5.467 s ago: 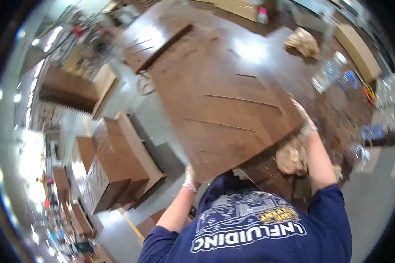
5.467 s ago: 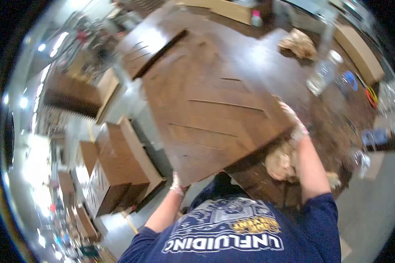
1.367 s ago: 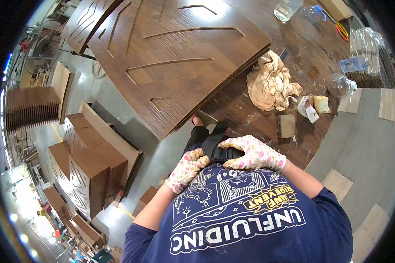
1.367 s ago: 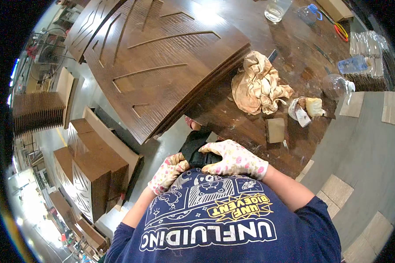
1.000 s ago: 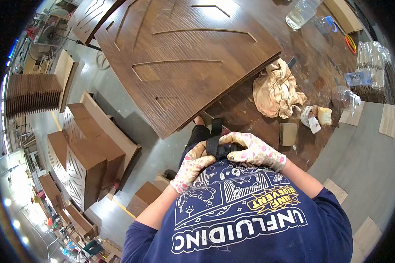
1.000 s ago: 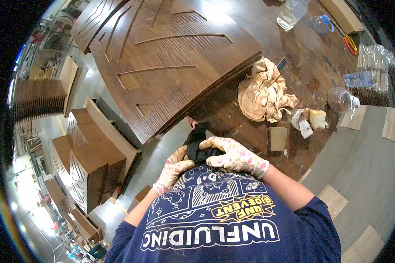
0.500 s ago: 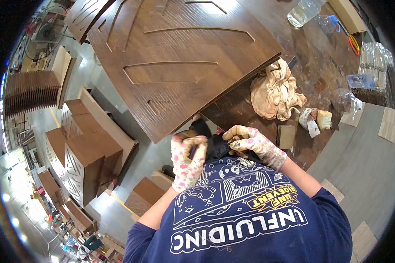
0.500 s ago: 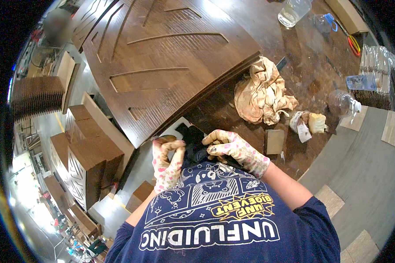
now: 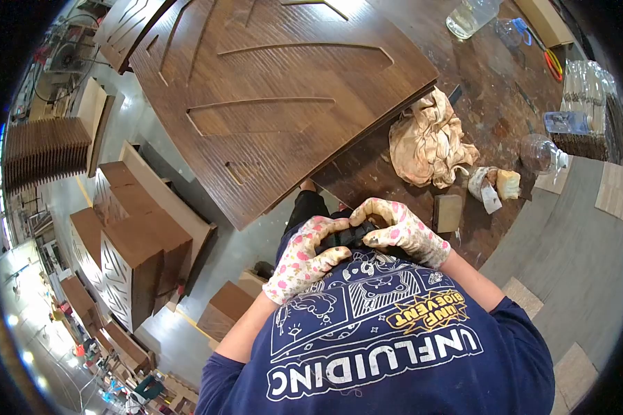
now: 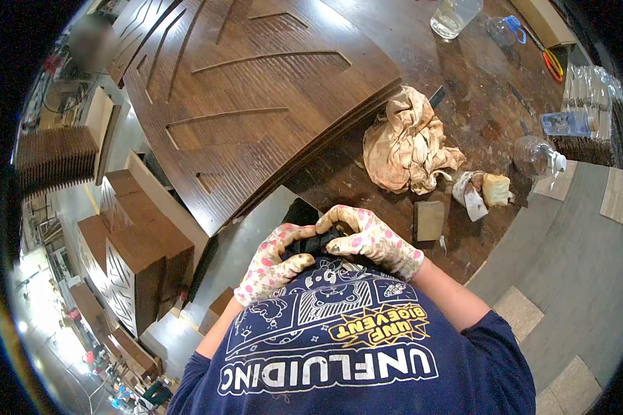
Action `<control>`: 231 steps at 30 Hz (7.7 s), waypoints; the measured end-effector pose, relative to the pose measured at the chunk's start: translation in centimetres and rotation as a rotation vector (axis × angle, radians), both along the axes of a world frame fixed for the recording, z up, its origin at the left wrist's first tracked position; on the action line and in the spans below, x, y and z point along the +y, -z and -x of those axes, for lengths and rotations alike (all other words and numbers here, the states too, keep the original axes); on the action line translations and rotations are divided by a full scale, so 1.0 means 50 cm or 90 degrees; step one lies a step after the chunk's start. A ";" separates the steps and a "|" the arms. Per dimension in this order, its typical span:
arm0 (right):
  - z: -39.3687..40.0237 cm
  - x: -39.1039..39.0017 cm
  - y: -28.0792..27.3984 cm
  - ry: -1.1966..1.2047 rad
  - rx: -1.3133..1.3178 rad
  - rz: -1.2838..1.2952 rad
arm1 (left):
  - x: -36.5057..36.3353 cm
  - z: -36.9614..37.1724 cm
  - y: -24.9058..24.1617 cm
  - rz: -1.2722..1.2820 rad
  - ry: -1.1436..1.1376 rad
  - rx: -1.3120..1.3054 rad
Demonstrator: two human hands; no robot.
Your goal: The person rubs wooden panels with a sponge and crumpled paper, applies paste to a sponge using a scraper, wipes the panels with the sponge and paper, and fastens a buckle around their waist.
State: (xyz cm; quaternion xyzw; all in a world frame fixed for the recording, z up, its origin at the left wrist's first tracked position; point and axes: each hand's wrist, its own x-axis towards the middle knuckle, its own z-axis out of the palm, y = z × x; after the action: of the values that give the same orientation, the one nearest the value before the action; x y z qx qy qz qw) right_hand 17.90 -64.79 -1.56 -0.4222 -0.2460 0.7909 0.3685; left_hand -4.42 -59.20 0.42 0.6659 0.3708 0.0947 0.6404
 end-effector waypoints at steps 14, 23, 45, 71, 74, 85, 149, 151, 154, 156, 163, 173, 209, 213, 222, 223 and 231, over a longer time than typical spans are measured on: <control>0.002 -0.003 -0.003 -0.068 -0.123 -0.141 | -0.040 0.011 0.025 0.241 -0.139 -0.024; -0.002 -0.010 -0.006 -0.038 -0.065 -0.121 | -0.030 0.029 0.013 0.068 -0.098 -0.021; -0.004 0.023 -0.016 -0.152 -0.440 -0.539 | -0.032 0.013 0.003 0.207 -0.132 0.061; -0.004 0.062 -0.019 -0.244 -0.480 -0.581 | -0.024 -0.002 -0.012 0.327 -0.180 0.023; -0.029 0.059 -0.031 -0.258 -0.390 -0.369 | -0.028 -0.002 -0.014 0.355 -0.221 0.011; -0.012 -0.004 -0.017 -0.120 -0.186 -0.154 | -0.033 0.003 -0.014 0.319 -0.201 -0.017; -0.003 -0.009 -0.011 -0.089 -0.113 -0.122 | 0.045 -0.011 -0.051 -0.048 0.185 0.070; -0.004 -0.011 -0.009 -0.083 -0.113 -0.132 | 0.032 -0.016 -0.056 0.017 0.147 0.103; -0.009 -0.011 -0.014 -0.091 -0.157 -0.177 | 0.006 -0.013 -0.043 0.056 0.065 0.106; -0.017 -0.012 -0.029 -0.094 -0.207 -0.205 | -0.008 -0.008 -0.032 0.118 -0.002 0.078; -0.019 -0.029 -0.013 -0.091 -0.179 -0.157 | -0.019 0.001 -0.014 0.184 -0.058 0.027; -0.006 -0.027 -0.006 -0.080 -0.125 -0.133 | -0.030 -0.005 -0.010 0.261 -0.125 -0.020; 0.023 -0.024 0.017 -0.097 -0.208 -0.174 | 0.010 0.008 -0.014 -0.237 0.149 -0.005; 0.022 -0.026 0.021 -0.101 -0.212 -0.173 | 0.012 0.001 -0.019 -0.275 0.184 -0.003; 0.032 -0.024 0.013 -0.072 -0.185 -0.120 | 0.020 -0.015 -0.007 -0.478 0.254 0.055; 0.030 -0.023 0.013 -0.069 -0.185 -0.133 | 0.019 -0.015 -0.003 -0.485 0.247 0.055; 0.038 -0.017 0.003 0.004 -0.181 -0.117 | -0.013 -0.012 0.004 -0.471 0.040 0.048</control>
State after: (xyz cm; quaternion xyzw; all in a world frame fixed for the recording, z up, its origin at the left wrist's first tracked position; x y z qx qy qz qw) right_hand 16.00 -65.63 -1.70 -0.4952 -0.3655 0.6962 0.3696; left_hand -3.80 -59.86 0.23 0.8663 0.3145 0.1779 0.3450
